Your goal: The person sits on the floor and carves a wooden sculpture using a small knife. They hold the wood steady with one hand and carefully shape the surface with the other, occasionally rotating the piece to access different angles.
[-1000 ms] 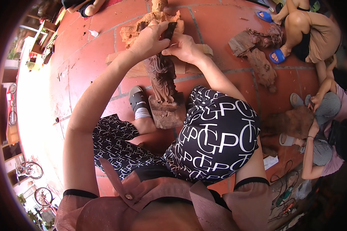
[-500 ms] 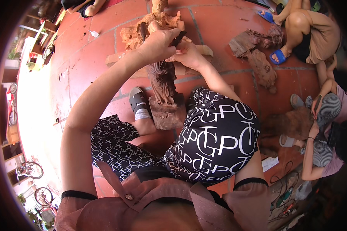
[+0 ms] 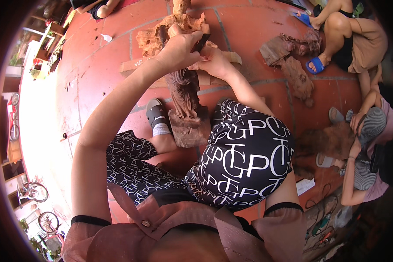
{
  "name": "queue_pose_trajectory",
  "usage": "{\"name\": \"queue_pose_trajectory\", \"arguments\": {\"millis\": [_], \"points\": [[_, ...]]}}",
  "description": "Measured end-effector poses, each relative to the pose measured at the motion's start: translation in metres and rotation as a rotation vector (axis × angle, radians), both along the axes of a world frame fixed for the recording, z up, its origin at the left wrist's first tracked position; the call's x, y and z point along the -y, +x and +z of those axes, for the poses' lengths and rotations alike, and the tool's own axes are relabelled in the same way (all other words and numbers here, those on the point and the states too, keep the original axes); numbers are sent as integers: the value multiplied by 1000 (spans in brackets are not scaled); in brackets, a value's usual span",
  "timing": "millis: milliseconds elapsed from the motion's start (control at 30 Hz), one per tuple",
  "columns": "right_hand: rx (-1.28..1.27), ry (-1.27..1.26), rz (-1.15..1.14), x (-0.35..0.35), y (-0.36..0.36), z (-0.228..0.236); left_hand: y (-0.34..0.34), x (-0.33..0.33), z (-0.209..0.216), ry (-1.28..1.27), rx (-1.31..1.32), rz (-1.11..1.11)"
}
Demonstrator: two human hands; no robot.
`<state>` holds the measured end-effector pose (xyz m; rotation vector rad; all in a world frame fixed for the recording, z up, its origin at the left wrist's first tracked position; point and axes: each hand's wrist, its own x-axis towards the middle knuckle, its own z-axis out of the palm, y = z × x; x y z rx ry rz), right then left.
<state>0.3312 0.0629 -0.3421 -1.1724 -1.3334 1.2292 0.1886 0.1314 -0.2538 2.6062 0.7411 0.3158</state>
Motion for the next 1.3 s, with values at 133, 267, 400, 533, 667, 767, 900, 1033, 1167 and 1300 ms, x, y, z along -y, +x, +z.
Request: {"name": "queue_pose_trajectory", "arguments": {"millis": [133, 267, 400, 533, 667, 767, 900, 1033, 1167, 1300], "points": [[112, 113, -109, -9, -1, -4, 4, 1, 9, 153, 113, 1], [85, 119, -31, 1, -5, 23, 0, 3, 14, 70, 132, 0], [-23, 108, 23, 0, -2, 15, -3, 5, 16, 27, 82, 13], [18, 87, 51, -3, -6, 16, -17, -2, 8, -99, 175, -1], [152, 191, 67, -3, -15, 27, -33, 0, 6, -190, 153, 53], [400, 206, 32, -12, -10, 23, -31, -5, 6, -135, 140, 114], [290, 170, 42, -6, -19, 37, -38, -2, 5, -210, 202, 155], [398, 280, 31, -6, -22, 35, -47, -2, -6, -209, 239, 239], [490, 296, 19, -9, -22, 34, -49, -6, -8, -251, 274, 211], [428, 308, 27, 0, -27, 36, -56, -12, -24, -285, 282, 220]]}}
